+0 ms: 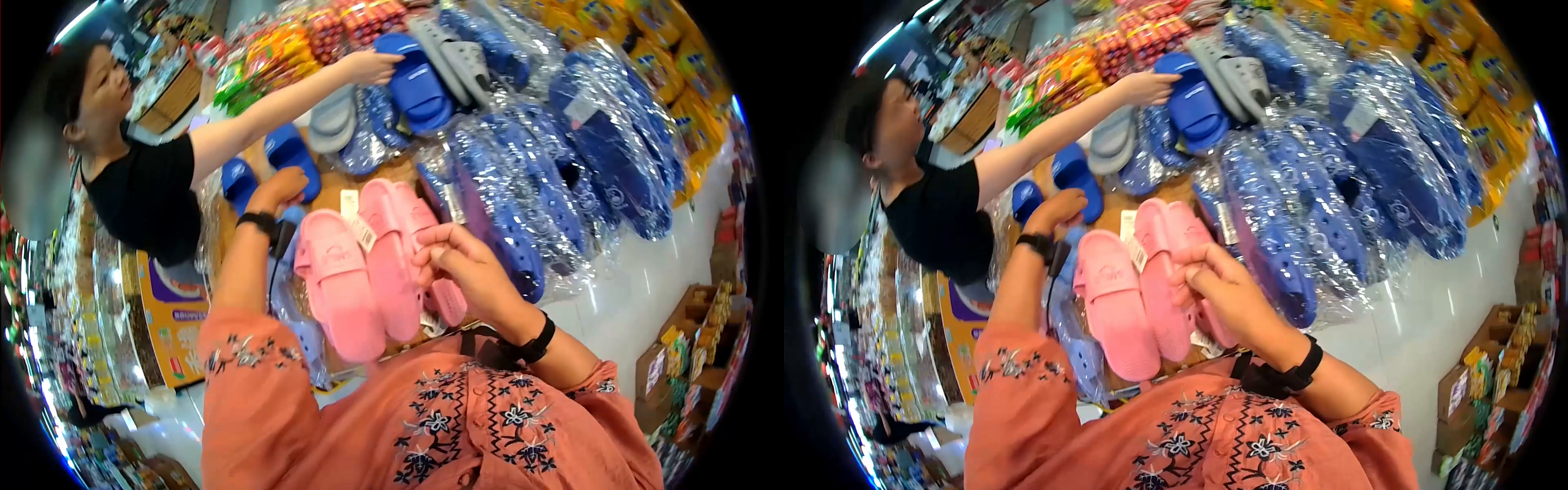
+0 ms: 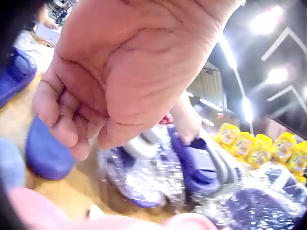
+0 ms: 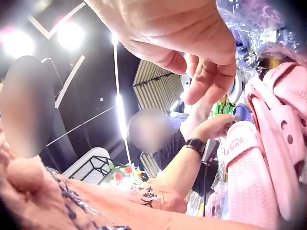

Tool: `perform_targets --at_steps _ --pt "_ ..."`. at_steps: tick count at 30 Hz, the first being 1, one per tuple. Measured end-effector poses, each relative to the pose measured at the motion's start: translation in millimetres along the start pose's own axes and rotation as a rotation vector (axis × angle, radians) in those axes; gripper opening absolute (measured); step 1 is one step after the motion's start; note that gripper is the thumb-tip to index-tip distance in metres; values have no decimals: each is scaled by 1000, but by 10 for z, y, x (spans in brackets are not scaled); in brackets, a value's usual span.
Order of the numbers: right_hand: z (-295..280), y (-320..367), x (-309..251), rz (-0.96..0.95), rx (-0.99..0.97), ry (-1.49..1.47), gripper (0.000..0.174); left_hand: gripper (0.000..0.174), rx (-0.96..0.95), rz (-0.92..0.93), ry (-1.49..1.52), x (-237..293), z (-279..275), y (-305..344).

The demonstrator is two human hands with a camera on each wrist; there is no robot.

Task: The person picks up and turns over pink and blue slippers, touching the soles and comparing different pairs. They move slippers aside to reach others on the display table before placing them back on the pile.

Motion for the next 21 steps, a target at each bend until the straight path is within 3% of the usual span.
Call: perform_targets --at_steps 3,5,8,14,19,21 --pt "-77 61 -23 -4 -19 46 24 35 -16 259 51 908 -60 566" --pt "-100 78 -36 -7 -36 63 25 41 2 309 73 1445 -65 862" --pt "-116 83 -35 2 -72 63 26 40 257 416 236 1863 -103 930" --pt "-195 96 -71 -6 -52 45 27 76 391 288 442 1519 -167 317" --pt "-233 57 -65 27 -67 41 25 80 558 202 680 1112 -320 170" --pt "-205 10 -17 33 -94 55 25 78 482 207 745 939 -334 158"
Point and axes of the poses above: each hand's wrist, its own y-axis away from the middle knuckle, its own z-axis out of the palm, x = y × z, the point moved 5 cm from there along -y, towards the middle knuckle, and after that the axes turned 4 degrees about z, right-handed, at the moved point
